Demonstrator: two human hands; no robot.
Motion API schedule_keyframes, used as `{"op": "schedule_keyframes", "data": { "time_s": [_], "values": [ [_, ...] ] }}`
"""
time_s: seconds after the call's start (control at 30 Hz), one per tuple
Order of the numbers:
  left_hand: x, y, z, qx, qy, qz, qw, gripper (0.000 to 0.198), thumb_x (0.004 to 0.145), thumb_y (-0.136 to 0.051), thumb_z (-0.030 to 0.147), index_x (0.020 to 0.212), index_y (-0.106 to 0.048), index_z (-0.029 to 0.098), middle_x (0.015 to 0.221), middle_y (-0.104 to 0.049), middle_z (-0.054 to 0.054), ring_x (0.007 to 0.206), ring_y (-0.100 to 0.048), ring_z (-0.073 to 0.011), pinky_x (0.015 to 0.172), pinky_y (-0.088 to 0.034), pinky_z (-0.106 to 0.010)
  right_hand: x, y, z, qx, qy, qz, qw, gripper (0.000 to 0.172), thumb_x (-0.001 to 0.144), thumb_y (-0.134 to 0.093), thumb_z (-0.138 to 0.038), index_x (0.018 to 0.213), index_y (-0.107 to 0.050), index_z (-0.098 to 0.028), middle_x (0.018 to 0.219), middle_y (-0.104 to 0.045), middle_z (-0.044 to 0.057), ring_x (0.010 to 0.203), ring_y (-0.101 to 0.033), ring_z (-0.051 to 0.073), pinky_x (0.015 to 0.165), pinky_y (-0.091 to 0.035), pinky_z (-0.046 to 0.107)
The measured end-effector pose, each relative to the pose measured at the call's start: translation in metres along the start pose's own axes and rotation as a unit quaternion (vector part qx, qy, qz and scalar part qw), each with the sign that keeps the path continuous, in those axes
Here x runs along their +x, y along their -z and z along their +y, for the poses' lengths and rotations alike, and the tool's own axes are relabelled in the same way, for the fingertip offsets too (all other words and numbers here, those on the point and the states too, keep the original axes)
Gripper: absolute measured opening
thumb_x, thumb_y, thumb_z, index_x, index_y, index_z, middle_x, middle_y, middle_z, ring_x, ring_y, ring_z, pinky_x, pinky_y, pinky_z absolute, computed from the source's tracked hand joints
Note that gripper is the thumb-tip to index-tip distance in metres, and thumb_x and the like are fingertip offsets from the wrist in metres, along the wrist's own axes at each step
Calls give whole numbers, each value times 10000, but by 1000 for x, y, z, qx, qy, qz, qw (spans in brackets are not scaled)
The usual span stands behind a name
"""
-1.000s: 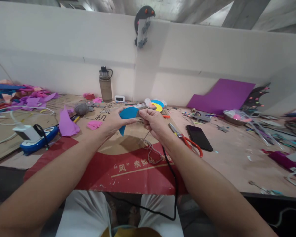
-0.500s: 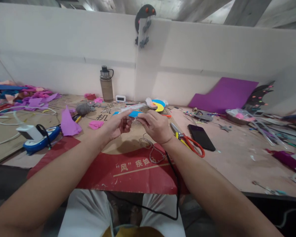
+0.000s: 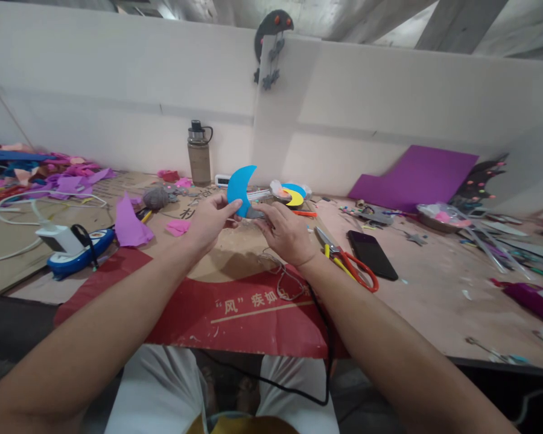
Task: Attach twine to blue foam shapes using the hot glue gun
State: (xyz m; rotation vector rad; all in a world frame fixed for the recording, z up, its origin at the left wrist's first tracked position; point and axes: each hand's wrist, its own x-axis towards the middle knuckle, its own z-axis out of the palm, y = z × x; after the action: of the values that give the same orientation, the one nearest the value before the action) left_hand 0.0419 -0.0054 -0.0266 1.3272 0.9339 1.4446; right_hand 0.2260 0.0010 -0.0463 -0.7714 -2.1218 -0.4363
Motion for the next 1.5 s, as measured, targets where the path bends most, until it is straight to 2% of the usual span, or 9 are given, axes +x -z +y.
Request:
{"op": "schedule_keyframes", "data": {
  "time_s": [0.1, 0.23, 0.43, 0.83, 1.13, 1.33, 1.5],
  "values": [
    [1, 0, -1, -15, -11, 22, 1000, 285, 674, -766, 356, 749, -601, 136, 675, -634, -5, 561, -584, -88, 570, -495, -235, 0, -2, 0, 9, -4, 18, 1000, 263, 958, -423, -295, 1149, -554, -169, 945, -640, 105, 861, -585, 207, 720, -449, 317],
    [4, -1, 1, -82, 19, 50, 995, 209, 679, -760, 239, 739, -600, 118, 657, -645, -15, 560, -608, -97, 601, -527, -247, 2, -2, -3, 22, -30, 28, 999, 174, 952, -433, -265, 977, -581, -177, 890, -622, 91, 825, -575, 200, 716, -451, 312],
    [6, -3, 2, -153, 64, 67, 984, 95, 741, -684, 134, 717, -594, 114, 632, -649, -19, 542, -608, -88, 598, -532, -228, 2, -6, -12, 13, -20, 17, 1000, 223, 956, -433, -254, 856, -618, -178, 820, -595, 69, 756, -545, 168, 676, -427, 282],
    [-3, -13, 6, -66, 27, 108, 992, 99, 738, -676, 176, 719, -603, 111, 620, -632, -14, 523, -595, -92, 526, -506, -212, 6, -6, -23, 39, -29, -5, 999, 263, 963, -419, -266, 948, -664, -172, 864, -624, 75, 784, -561, 162, 658, -431, 276],
    [-3, -7, -2, 10, -33, 66, 997, 244, 706, -723, 342, 747, -636, 119, 700, -683, -54, 584, -641, -125, 580, -535, -247, 8, -2, -20, 65, -50, 36, 996, 196, 943, -466, -252, 921, -650, -188, 854, -604, 61, 790, -561, 162, 698, -446, 284],
    [-2, -9, 0, 7, -13, 68, 998, 228, 707, -719, 321, 744, -624, 116, 699, -691, -57, 527, -631, -113, 561, -534, -238, 8, 0, -17, 87, -59, 53, 993, 158, 934, -485, -240, 903, -631, -190, 859, -609, 55, 808, -563, 162, 745, -449, 291],
    [-3, -9, -1, 27, -19, 56, 998, 270, 700, -726, 354, 776, -633, 111, 730, -701, -74, 570, -661, -139, 570, -536, -245, 9, 0, -18, 79, -67, 53, 993, 151, 931, -488, -242, 903, -630, -197, 860, -610, 52, 811, -570, 165, 726, -442, 290]
  ]
}}
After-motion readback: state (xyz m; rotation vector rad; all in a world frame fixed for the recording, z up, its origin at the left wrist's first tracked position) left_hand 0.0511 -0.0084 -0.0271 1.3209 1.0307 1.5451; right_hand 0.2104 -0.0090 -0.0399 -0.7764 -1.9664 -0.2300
